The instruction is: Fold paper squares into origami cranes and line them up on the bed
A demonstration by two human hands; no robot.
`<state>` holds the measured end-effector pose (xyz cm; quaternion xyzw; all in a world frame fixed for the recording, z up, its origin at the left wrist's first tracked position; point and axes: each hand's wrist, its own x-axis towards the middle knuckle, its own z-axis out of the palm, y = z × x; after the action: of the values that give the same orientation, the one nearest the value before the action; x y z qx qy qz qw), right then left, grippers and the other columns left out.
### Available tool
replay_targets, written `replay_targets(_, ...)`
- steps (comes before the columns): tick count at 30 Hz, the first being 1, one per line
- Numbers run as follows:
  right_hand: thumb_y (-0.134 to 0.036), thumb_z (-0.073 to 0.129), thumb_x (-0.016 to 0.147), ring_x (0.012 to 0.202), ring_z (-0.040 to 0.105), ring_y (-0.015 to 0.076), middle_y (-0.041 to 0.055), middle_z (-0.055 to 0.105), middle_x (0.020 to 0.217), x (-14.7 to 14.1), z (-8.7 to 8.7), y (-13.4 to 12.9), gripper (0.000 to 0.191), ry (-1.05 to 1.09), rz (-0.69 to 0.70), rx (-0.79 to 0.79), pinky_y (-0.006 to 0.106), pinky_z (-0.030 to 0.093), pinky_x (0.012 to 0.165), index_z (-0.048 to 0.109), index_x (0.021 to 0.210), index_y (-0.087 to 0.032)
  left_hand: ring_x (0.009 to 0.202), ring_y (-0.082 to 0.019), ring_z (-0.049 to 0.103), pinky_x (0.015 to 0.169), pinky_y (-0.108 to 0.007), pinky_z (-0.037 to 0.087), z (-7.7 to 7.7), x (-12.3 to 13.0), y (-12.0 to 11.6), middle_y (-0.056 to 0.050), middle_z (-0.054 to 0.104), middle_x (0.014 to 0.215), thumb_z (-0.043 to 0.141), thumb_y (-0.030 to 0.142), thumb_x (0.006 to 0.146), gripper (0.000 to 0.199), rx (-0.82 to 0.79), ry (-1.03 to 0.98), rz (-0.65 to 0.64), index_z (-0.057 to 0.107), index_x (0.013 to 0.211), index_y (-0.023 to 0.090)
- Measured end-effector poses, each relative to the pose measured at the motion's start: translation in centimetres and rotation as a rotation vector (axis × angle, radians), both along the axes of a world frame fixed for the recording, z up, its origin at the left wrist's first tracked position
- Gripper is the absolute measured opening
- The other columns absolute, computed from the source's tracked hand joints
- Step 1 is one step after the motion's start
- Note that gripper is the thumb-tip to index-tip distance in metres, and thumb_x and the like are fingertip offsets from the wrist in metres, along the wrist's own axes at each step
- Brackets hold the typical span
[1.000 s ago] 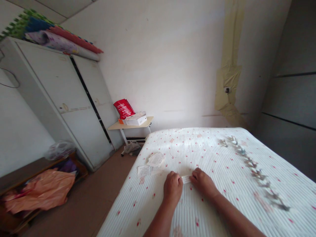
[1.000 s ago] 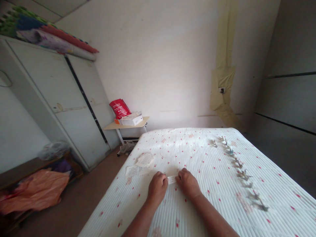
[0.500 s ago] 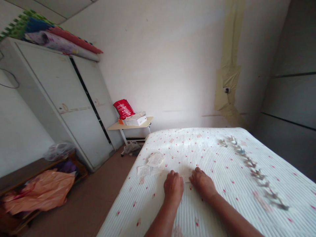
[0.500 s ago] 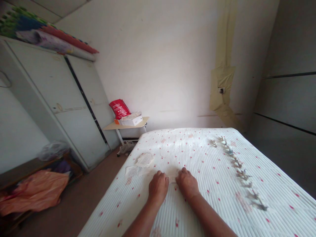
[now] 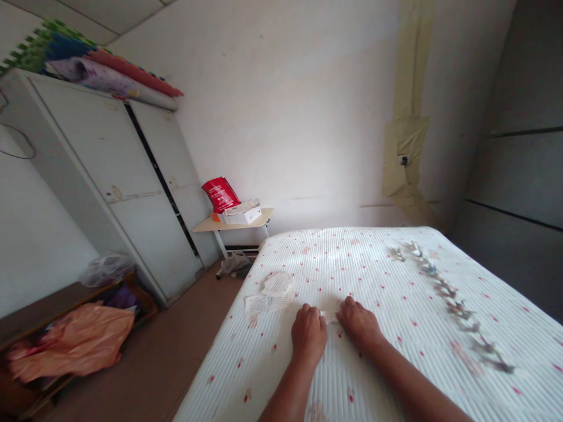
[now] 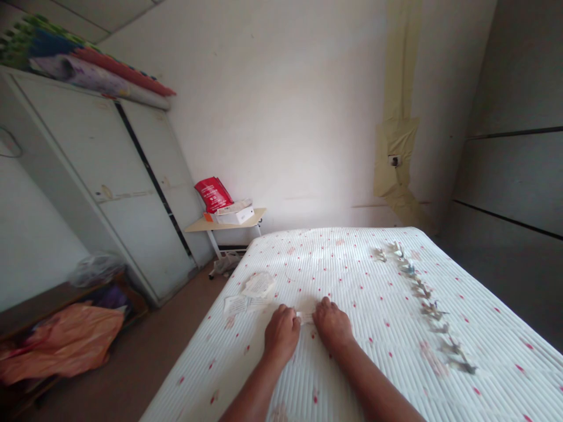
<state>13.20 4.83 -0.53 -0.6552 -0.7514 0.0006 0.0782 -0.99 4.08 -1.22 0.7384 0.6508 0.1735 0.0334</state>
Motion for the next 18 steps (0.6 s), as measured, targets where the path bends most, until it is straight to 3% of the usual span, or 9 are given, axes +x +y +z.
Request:
replay_targets(13, -0.016, 0.034, 0.09, 0.086, 0.063, 0.0233, 0.0157, 0.06, 0.099, -0.26, 0.33, 0.56, 0.028, -0.025, -0.008, -0.034, 0.029, 0.049, 0.064, 0.061, 0.093, -0.01, 0.09, -0.021, 0.056, 0.075, -0.03, 0.041, 0.19, 0.99, 0.35, -0.009, 0.059, 0.092, 0.039, 0.016, 0.083, 0.023, -0.008, 0.068, 0.066, 0.061, 0.085, 0.015)
replay_targets(18, -0.019, 0.037, 0.089, 0.085, 0.063, 0.0201, 0.0129, 0.061, 0.099, 0.01, 0.61, 0.31, 0.025, 0.017, -0.012, -0.049, 0.025, 0.047, 0.063, 0.06, 0.093, -0.012, 0.09, -0.017, 0.054, 0.076, -0.026, 0.039, 0.19, 0.25, 0.06, -0.006, 0.058, 0.09, 0.041, 0.019, 0.083, 0.018, 0.026, 0.001, -0.003, 0.059, 0.084, 0.017)
